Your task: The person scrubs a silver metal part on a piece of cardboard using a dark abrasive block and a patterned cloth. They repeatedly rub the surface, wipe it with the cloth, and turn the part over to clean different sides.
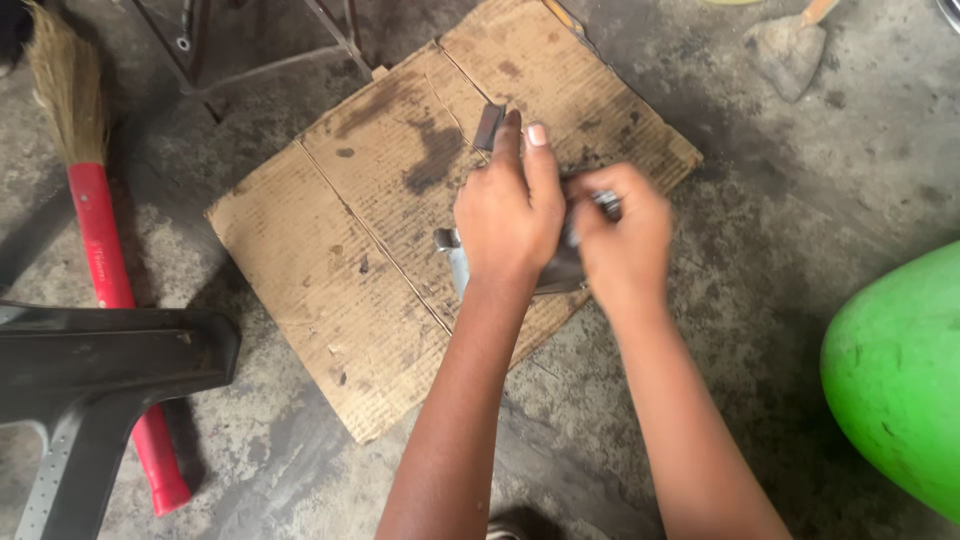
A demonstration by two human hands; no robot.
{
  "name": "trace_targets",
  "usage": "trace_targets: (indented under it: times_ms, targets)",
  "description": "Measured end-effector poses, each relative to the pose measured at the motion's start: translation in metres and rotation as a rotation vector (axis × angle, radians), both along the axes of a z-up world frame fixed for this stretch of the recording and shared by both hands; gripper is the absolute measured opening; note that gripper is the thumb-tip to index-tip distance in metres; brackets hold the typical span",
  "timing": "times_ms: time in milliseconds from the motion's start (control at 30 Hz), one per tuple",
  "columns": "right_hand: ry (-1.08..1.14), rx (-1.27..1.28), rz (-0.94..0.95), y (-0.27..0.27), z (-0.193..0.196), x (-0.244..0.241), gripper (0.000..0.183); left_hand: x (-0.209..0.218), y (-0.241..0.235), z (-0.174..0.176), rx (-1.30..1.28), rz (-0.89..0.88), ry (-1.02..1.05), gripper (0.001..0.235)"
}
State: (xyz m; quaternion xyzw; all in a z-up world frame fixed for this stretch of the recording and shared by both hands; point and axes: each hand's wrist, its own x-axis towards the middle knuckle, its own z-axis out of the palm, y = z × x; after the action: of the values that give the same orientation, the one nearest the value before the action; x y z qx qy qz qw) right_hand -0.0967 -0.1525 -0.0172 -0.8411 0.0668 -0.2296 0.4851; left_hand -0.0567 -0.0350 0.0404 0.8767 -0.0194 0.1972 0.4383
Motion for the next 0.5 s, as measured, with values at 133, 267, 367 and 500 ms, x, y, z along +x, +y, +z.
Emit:
trace_targets:
  times_ms: [133, 267, 367, 500]
  targets:
    - [-0.216, -0.055, 0.202, 0.002, 0.008, -0.006, 0.012, 0.003, 0.013, 0.002, -0.1, -0.019, 0.028, 0.053]
    - [0.036, -0.154, -0.037, -0.013, 0.002, 0.001, 0.013, 0.0, 0.022, 0.002, -0.172, 0.003, 0.156, 0.053]
    - [0.116, -0.094, -0.118, -0.012, 0.0, 0.014, 0.013, 0.002, 0.018, 0.002, -0.172, 0.024, 0.068, 0.052]
    - [0.114, -0.074, 0.078, 0.013, -0.001, -0.001, 0.006, -0.001, 0.021, -0.001, -0.142, 0.025, 0.031, 0.051]
